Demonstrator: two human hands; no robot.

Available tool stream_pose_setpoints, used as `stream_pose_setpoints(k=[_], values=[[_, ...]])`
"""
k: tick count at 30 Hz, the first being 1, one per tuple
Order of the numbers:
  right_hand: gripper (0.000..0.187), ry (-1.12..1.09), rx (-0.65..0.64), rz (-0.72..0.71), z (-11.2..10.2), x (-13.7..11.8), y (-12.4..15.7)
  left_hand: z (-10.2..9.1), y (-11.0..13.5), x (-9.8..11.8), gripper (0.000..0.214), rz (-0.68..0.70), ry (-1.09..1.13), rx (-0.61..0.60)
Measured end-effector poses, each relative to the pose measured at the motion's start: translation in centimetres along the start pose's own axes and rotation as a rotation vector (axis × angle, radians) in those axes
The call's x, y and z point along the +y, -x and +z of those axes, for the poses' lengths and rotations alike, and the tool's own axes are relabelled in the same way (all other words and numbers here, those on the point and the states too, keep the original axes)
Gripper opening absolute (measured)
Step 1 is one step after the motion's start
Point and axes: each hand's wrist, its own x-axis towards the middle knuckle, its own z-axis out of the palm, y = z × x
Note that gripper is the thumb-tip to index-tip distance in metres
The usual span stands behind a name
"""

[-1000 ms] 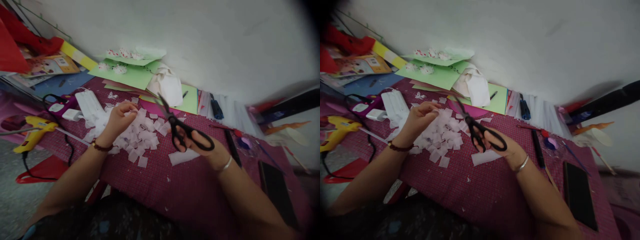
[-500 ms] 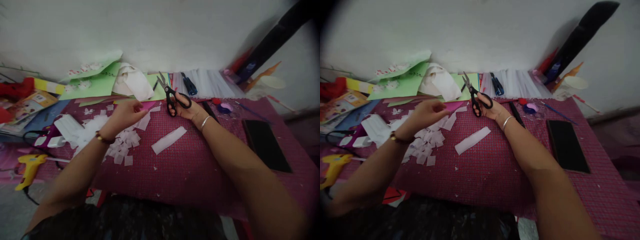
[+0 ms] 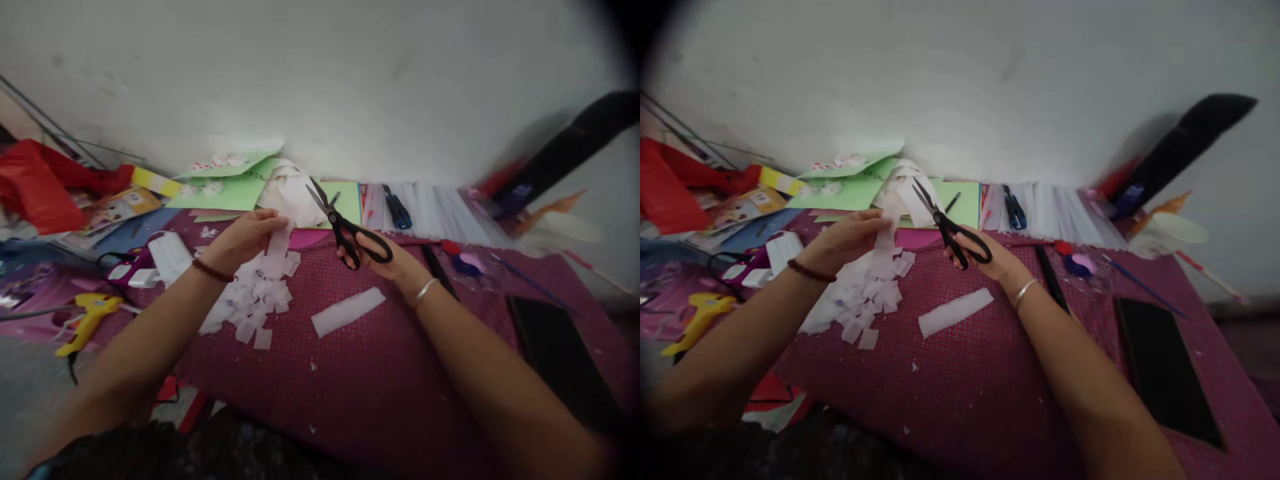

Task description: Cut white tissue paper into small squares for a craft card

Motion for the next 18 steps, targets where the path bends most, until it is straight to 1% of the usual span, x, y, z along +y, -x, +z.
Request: stream_pose_setpoints(k=[4, 6, 8, 10, 12, 15, 18], values=[[0.043, 0.222, -0.136, 0.021, 2.7, -0.5, 0.7, -2.7, 4.8, -0.7, 0.016, 0.09, 0.143, 0.085], [0.048, 0.344, -0.2, 0.057, 4.3, -0.8, 1.0, -3.5, 6.7, -1.4, 0.014, 0.118, 0.15, 0.125], [0.055, 0.449, -0.24, 0.094, 5.8, -1.1, 1.1, -4.0, 7.9, -2.2, 0.01, 0.148, 0.111, 0.158], [0.059, 0.494, -0.26, 0.145, 7.1, -1.1, 1.0, -4.2, 8.6, -2.7, 0.008, 0.176, 0.047, 0.176], [0.06, 0.487, -0.276, 0.191, 8.0, -1.0, 0.7, -4.3, 8.8, -3.2, 0.01, 0.207, -0.006, 0.194], [0.059, 0.431, -0.297, 0.221, 8.6, -0.6, -0.1, -4.7, 8.5, -3.6, 0.021, 0.21, -0.04, 0.2], [0.06, 0.363, -0.298, 0.231, 8.8, -0.3, -0.7, -5.0, 8.2, -4.0, 0.029, 0.181, -0.011, 0.165]])
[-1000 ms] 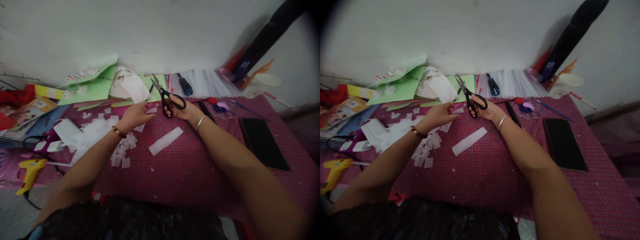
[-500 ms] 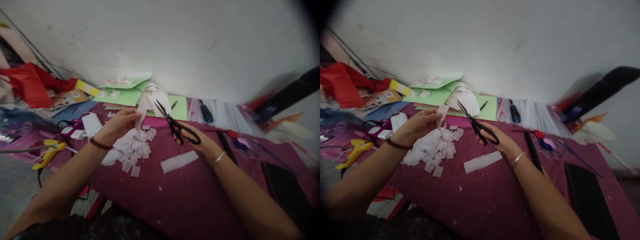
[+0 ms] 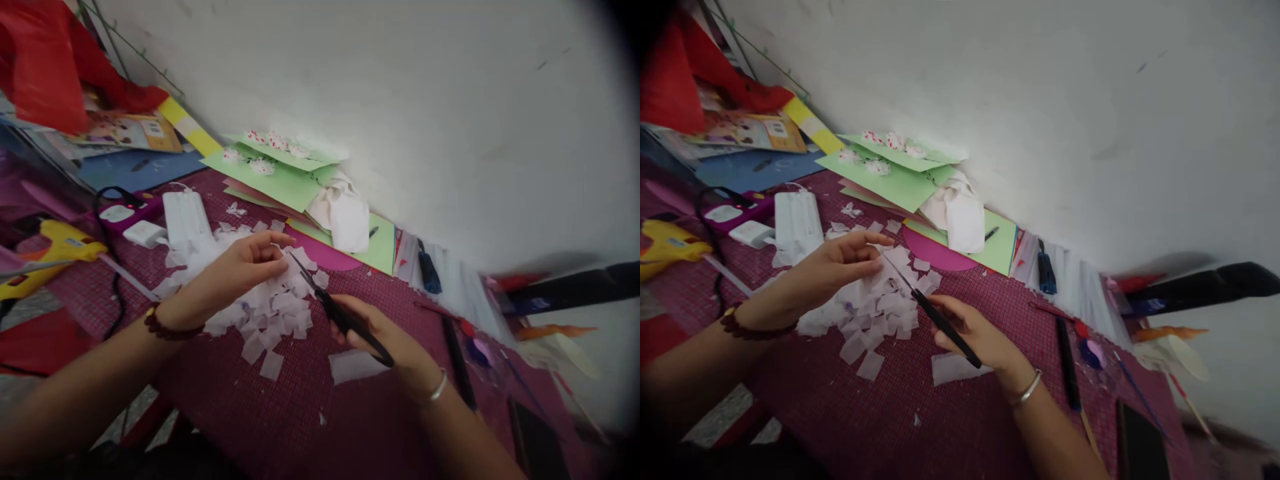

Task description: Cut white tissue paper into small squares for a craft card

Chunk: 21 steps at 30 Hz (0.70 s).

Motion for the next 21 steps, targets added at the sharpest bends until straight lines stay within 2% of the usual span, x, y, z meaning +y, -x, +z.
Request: stream_pose_setpoints(k=[6, 12, 21], values=[[0.057, -0.111, 0.004, 0.041, 0.29, 0.17, -0.41, 0.25, -0.37, -0.82, 0.034, -0.012, -0.012, 0.015], [0.057, -0.14, 0.049, 0.097, 0.19, 0.19, -0.07, 0.7, -0.75, -1.0, 0.037, -0.026, -0.039, 0.006], [0.056, -0.148, 0.034, 0.126, -0.22, 0.61, -0.45, 0.78, -0.9, -1.08, 0.041, -0.031, -0.066, 0.041]])
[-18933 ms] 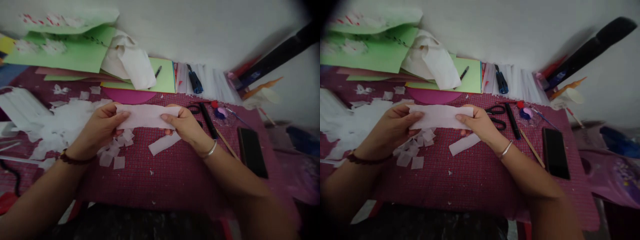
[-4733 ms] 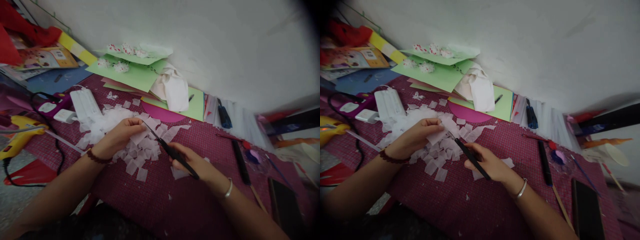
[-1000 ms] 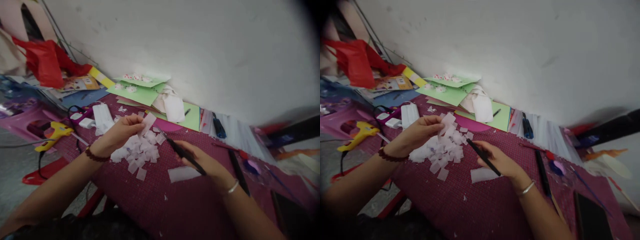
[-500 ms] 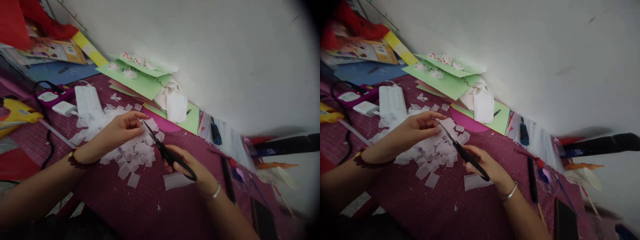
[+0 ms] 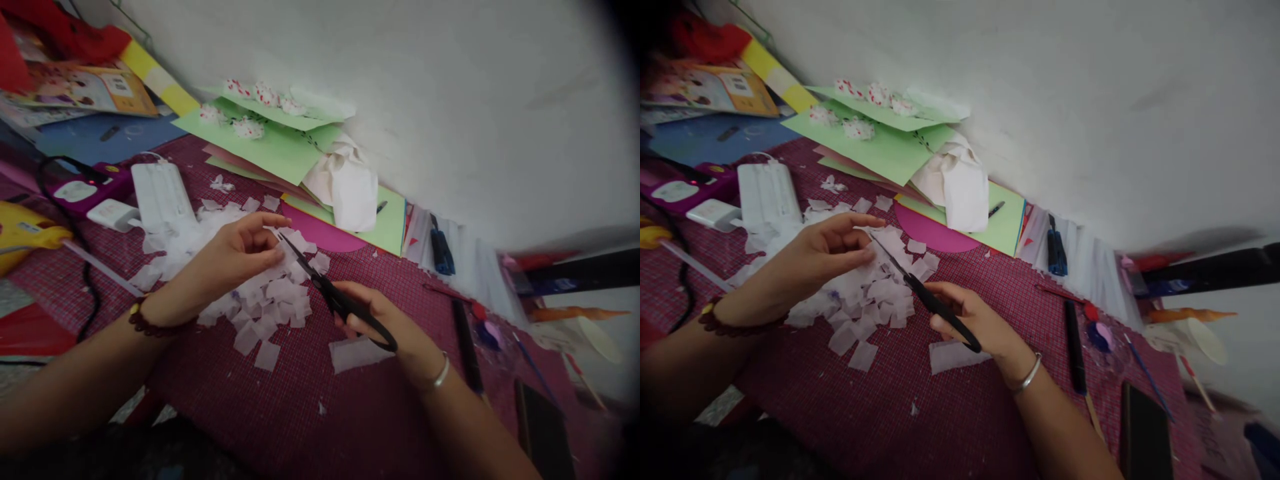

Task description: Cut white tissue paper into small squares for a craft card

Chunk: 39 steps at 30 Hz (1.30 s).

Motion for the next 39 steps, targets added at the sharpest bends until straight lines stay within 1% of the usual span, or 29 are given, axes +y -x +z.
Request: stream_pose_setpoints(k=[2, 4, 6, 7, 9, 11, 16, 19, 25, 27, 29, 31, 33, 35, 39], values=[[0.056, -0.005, 0.019, 0.004, -0.1, 0.4, -0.1, -0.2, 0.0, -0.2, 0.043, -0.01, 0.022, 0.032], [0.057, -0.005, 0.041, 0.003, -0.2, 0.7, -0.1, -0.6, 0.1, -0.4, 0.037, -0.075, 0.068, 0.027], [0.059, -0.002, 0.046, 0.008, -0.2, 0.8, -0.1, -1.1, 0.4, -0.5, 0.021, -0.178, 0.099, -0.051], [0.06, -0.003, 0.04, 0.007, -0.1, 0.8, 0.0, -1.3, 0.5, -0.5, 0.016, -0.222, 0.095, -0.098], [0.062, 0.0, 0.023, -0.018, 0.1, 0.6, 0.2, -1.5, 0.9, -0.5, 0.02, -0.262, 0.074, -0.15], [0.063, 0.023, 0.025, -0.041, 0.3, 0.2, 0.5, -1.6, 1.1, -0.5, 0.021, -0.247, 0.082, -0.121], [0.066, 0.028, 0.023, -0.025, 0.5, -0.2, 1.3, -1.5, 1.1, -0.8, 0.018, -0.168, 0.175, 0.045], [0.064, 0.046, 0.005, -0.033, 0.5, -0.3, 1.3, -1.6, 1.0, -0.8, 0.015, -0.169, 0.224, 0.114], [0.064, 0.122, -0.024, 0.002, 0.7, -0.1, 0.5, -0.8, 1.0, -1.0, 0.021, -0.211, 0.241, 0.044], [0.062, 0.143, -0.028, 0.012, 0.7, 0.1, 0.3, -0.6, 1.0, -1.1, 0.021, -0.209, 0.25, 0.043], [0.059, 0.156, 0.0, 0.016, 0.6, 0.1, 0.4, -0.5, 1.0, -1.1, 0.02, -0.175, 0.254, 0.094], [0.058, 0.143, 0.034, 0.019, 0.6, 0.0, 0.7, -0.6, 1.0, -1.0, 0.018, -0.119, 0.251, 0.192], [0.06, 0.121, 0.032, 0.008, 0.6, -0.2, 0.9, -0.7, 0.9, -1.0, 0.015, -0.075, 0.242, 0.263], [0.061, 0.117, 0.006, -0.001, 0.8, -0.4, 0.8, -0.7, 0.9, -1.0, 0.013, -0.063, 0.242, 0.257], [0.06, 0.136, -0.031, 0.014, 1.3, -0.4, 0.1, -0.3, 1.2, -1.3, 0.012, -0.122, 0.274, 0.131]])
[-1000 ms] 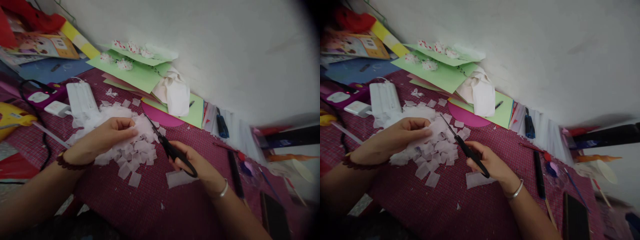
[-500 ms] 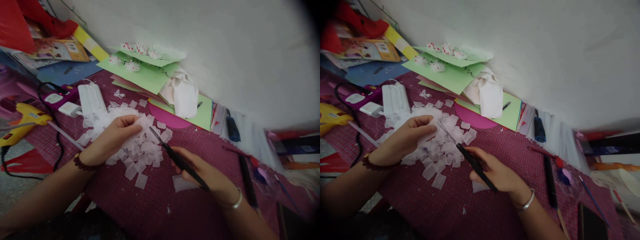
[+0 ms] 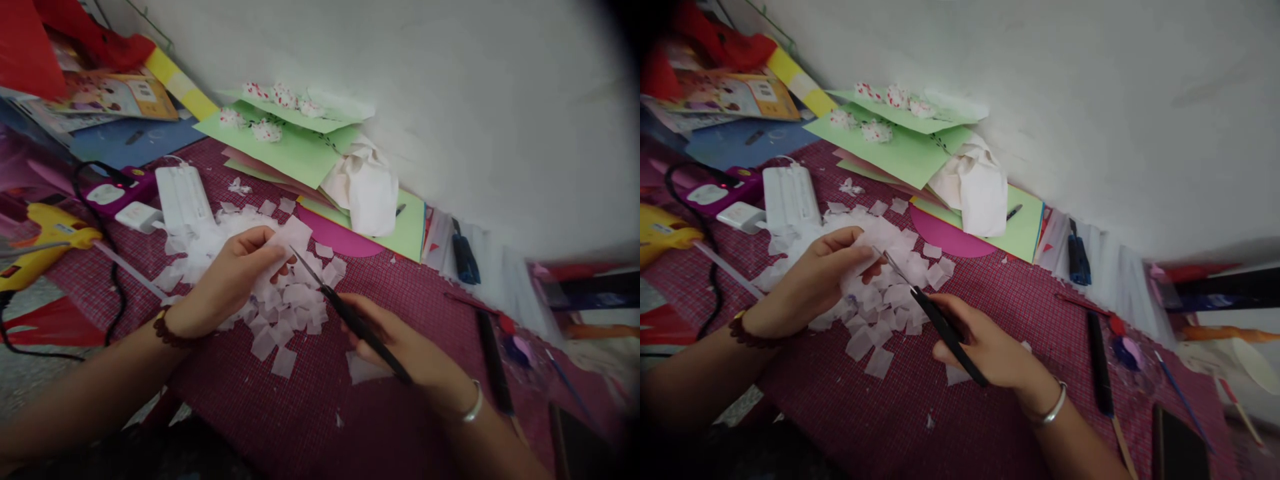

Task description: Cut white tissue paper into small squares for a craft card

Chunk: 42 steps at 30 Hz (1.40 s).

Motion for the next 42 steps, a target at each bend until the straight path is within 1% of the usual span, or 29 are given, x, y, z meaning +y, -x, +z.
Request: stream_pose_setpoints(k=[3, 7, 14, 17, 19, 22, 24, 27, 29, 31, 33, 37, 39, 42], values=[[0.057, 0.001, -0.003, -0.003, 0.1, 0.1, -0.4, 0.1, 0.2, -0.2, 0.016, -0.047, -0.005, -0.044], [0.057, -0.045, 0.022, -0.014, 0.1, 0.1, -0.5, 0.3, 0.3, 0.0, 0.02, -0.058, -0.033, -0.062], [0.057, -0.034, 0.031, -0.007, 0.3, 0.0, -0.6, 0.7, 0.3, 0.2, 0.024, -0.082, 0.027, -0.106], [0.054, 0.0, 0.05, 0.049, 0.3, 0.0, -0.5, 0.5, 0.1, 0.0, 0.023, -0.068, 0.012, -0.114], [0.055, -0.006, 0.065, 0.085, 0.2, 0.3, -0.5, 0.1, -0.1, -0.1, 0.018, -0.07, -0.029, -0.155], [0.059, -0.033, 0.076, 0.08, 0.2, 0.5, -0.4, -0.6, -0.4, -0.1, 0.014, -0.086, -0.049, -0.225], [0.062, -0.039, 0.058, 0.049, 0.2, 0.3, -0.3, -1.0, -0.4, 0.0, 0.014, -0.092, -0.043, -0.192], [0.067, -0.055, 0.023, 0.006, 0.1, -0.2, 0.2, -1.3, -0.3, 0.3, 0.017, -0.074, -0.03, -0.074], [0.067, -0.068, 0.013, 0.004, 0.0, -0.4, 0.4, -1.2, -0.3, 0.5, 0.016, -0.046, 0.0, 0.002], [0.064, -0.051, -0.006, 0.02, -0.1, -0.3, 0.3, -1.1, -0.3, 0.7, 0.017, -0.041, 0.019, 0.047], [0.062, -0.015, -0.022, 0.024, -0.1, -0.1, 0.1, -0.9, -0.3, 0.7, 0.02, -0.069, 0.021, 0.05], [0.061, 0.05, -0.027, 0.038, 0.1, 0.4, -0.4, -0.6, -0.4, 0.2, 0.022, -0.159, 0.001, -0.026], [0.061, 0.074, -0.01, 0.044, 0.3, 0.4, -0.5, -0.5, -0.4, -0.1, 0.02, -0.19, -0.022, -0.055], [0.06, 0.131, 0.049, 0.05, 0.4, 0.3, -0.6, -0.5, -0.5, -0.5, 0.019, -0.227, -0.051, -0.061]])
